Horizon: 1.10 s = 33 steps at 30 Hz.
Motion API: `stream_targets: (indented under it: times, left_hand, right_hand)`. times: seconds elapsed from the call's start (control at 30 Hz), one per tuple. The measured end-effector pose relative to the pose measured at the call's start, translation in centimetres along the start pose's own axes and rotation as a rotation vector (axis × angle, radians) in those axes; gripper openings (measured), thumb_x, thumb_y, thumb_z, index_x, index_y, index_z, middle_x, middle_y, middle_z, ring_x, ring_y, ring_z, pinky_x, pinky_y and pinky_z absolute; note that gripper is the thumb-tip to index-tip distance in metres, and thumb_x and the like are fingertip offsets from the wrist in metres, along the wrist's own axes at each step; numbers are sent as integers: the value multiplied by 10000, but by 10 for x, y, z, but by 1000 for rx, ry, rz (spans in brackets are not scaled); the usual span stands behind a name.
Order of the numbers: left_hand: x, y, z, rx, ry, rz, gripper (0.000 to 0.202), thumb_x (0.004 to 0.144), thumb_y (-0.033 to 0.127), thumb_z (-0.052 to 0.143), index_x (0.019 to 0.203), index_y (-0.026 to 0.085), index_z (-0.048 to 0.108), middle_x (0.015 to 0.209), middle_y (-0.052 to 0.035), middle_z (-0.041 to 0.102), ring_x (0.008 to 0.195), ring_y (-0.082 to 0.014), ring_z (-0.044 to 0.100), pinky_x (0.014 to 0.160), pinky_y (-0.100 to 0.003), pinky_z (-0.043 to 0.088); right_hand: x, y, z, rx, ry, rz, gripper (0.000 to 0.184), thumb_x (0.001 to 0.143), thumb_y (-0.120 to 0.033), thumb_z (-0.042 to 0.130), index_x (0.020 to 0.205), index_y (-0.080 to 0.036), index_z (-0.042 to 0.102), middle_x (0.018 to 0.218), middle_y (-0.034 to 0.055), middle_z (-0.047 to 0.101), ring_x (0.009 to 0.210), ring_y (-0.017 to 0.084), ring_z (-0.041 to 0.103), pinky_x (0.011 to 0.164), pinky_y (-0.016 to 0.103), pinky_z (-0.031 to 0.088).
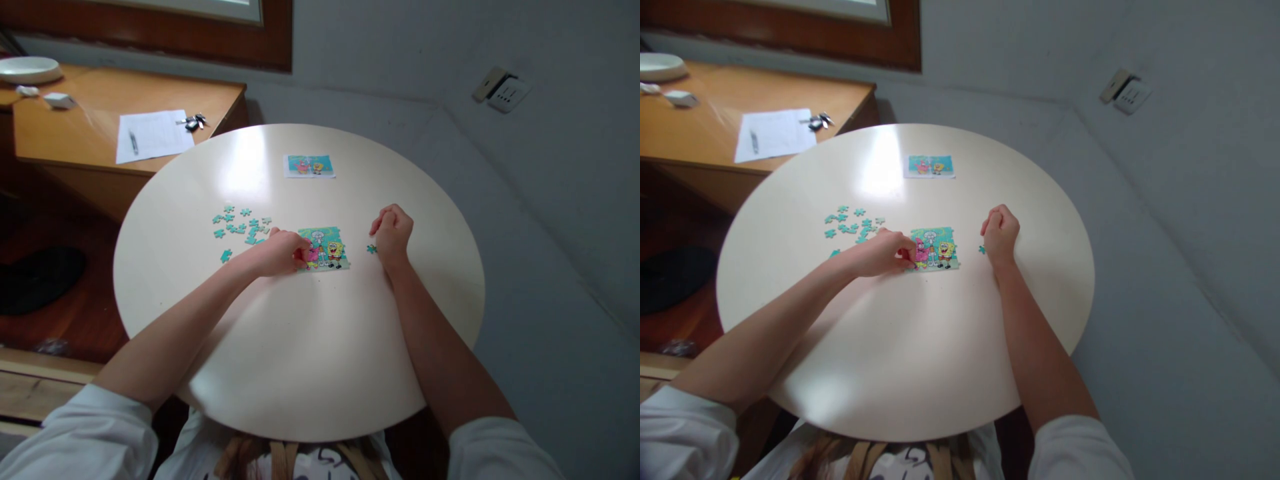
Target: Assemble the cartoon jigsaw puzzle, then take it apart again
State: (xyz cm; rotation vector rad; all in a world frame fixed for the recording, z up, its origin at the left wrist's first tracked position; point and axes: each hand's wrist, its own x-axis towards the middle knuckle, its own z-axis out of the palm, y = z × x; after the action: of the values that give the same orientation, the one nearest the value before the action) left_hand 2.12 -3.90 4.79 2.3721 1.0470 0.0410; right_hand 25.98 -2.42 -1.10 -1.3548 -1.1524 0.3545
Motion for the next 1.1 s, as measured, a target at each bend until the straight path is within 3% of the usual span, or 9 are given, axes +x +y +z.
stream_targets:
  times: [0.47, 0.73, 0.87, 1.1]
  left_hand:
    - [2, -1, 1, 32, -1, 43, 54, 692, 140, 547, 663, 173, 578, 706, -3, 638, 792, -185, 559, 870, -353, 277]
    - [3, -2, 2, 35, -4, 25, 39, 704, 200, 579, 674, 175, 587, 677, 10, 626, 725, -168, 560, 880, -366, 290]
    - [4, -11, 0, 18, 92, -27, 52, 704, 202, 583, 658, 180, 595, 664, 18, 629, 656, -145, 558, 870, -349, 322]
    - [2, -25, -11, -45, 364, -131, 120, 739, 258, 600, 659, 173, 574, 687, 4, 639, 646, -133, 547, 812, -341, 363]
  right_hand:
    - [-1, -1, 0, 0, 3, 5, 275, 844, -169, 359, 580, -207, 425, 400, -83, 422, 346, 58, 373, 378, 160, 284]
    - [-1, -2, 0, -7, 6, 2, 269, 835, -158, 356, 579, -209, 425, 389, -80, 422, 351, 65, 379, 379, 162, 287]
    - [-1, -3, 0, -1, 10, 4, 272, 840, -167, 360, 578, -210, 424, 392, -81, 424, 346, 62, 373, 383, 163, 290]
    - [0, -4, 0, -1, 8, -3, 271, 819, -132, 349, 569, -208, 420, 381, -79, 420, 354, 65, 386, 389, 159, 286]
